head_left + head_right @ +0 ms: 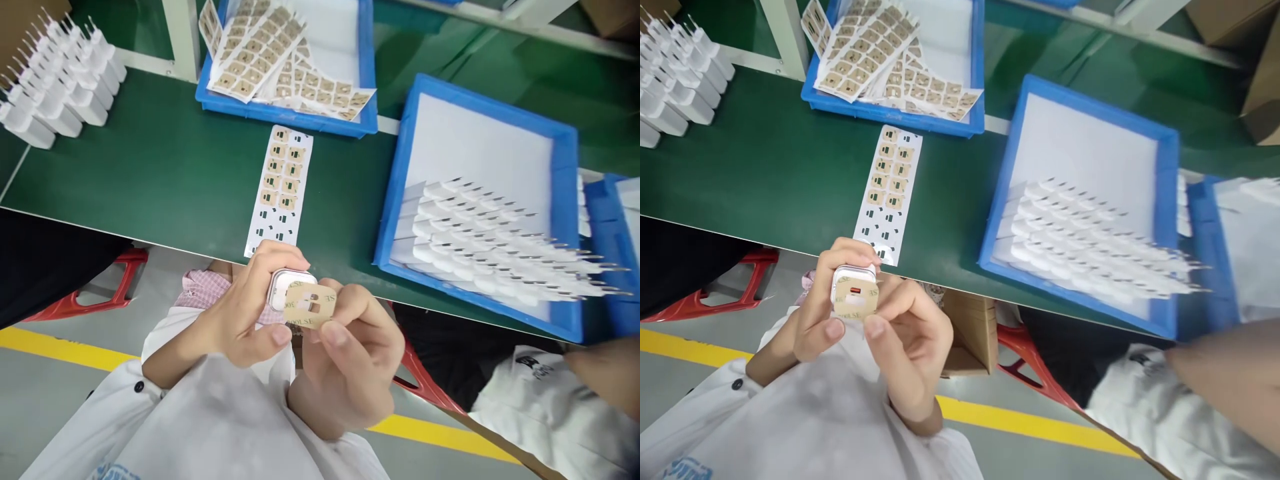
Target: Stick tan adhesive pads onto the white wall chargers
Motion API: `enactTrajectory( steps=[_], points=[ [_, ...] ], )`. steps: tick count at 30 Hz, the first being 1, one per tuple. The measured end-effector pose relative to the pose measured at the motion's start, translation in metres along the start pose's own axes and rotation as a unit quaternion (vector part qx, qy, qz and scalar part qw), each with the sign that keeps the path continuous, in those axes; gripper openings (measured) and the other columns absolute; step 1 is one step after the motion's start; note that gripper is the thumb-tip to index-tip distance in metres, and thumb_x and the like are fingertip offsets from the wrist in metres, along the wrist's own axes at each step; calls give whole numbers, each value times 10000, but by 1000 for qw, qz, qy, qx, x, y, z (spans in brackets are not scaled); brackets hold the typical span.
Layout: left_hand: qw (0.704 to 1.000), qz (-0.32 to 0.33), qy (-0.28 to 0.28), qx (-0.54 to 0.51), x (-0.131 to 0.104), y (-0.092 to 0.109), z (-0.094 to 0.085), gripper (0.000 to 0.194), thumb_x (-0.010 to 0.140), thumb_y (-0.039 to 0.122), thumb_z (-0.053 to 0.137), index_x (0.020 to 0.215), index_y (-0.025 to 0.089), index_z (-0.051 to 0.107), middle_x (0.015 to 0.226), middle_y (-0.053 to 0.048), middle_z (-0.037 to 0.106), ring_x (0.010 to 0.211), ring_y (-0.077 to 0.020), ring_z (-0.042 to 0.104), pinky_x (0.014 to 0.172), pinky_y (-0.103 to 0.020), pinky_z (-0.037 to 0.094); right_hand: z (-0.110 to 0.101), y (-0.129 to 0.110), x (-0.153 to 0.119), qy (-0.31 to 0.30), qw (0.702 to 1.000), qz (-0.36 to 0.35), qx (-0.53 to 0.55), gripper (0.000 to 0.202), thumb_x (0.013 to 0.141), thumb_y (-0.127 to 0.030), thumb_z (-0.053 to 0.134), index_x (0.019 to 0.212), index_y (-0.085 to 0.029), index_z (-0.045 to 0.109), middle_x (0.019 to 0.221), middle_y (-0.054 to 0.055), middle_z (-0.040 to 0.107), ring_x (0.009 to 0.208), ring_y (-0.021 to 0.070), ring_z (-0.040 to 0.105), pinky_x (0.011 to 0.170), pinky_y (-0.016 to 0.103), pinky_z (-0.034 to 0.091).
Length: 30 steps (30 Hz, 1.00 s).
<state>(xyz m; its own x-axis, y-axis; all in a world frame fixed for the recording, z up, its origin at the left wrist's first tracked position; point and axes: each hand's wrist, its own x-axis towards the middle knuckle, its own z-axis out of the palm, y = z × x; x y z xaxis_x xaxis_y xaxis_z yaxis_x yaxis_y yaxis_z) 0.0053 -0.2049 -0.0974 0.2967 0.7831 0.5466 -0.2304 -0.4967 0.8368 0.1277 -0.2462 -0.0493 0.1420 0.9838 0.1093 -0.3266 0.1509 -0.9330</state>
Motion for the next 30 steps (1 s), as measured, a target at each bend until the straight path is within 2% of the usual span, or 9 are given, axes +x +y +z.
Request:
enactTrajectory(
  steps=[7,11,23,30],
  points=[
    [998,35,11,55,3,4,0,475,964,460,480,1387,252,421,1167,-110,488,1090,-264,533,829,-453,547,2,4,-1,5,999,-6,-40,254,893,-268,685,681,-218,556,578,-53,468,495,95,386,518,257,383],
    [997,30,16,66,4,6,0,431,974,435,476,1350,226,446,1136,-116,500,1081,-267,539,829,-464,540,0,3,-2,0,999,-12,-38,222,904,-238,678,703,-219,583,610,-40,517,523,106,457,536,273,403],
    [995,24,12,94,5,4,1,418,991,457,441,1321,201,442,1164,-104,507,1111,-245,522,903,-422,516,-1,5,1,-6,999,-11,-36,209,908,-217,669,713,-222,592,616,-38,509,555,120,500,560,297,434],
    [994,54,22,89,7,-1,2,441,969,492,490,1296,197,466,1130,-103,528,1072,-252,547,860,-418,535,-1,5,3,-18,1000,-14,-22,193,909,-202,655,727,-230,596,605,-36,471,537,127,455,531,312,422]
  ],
)
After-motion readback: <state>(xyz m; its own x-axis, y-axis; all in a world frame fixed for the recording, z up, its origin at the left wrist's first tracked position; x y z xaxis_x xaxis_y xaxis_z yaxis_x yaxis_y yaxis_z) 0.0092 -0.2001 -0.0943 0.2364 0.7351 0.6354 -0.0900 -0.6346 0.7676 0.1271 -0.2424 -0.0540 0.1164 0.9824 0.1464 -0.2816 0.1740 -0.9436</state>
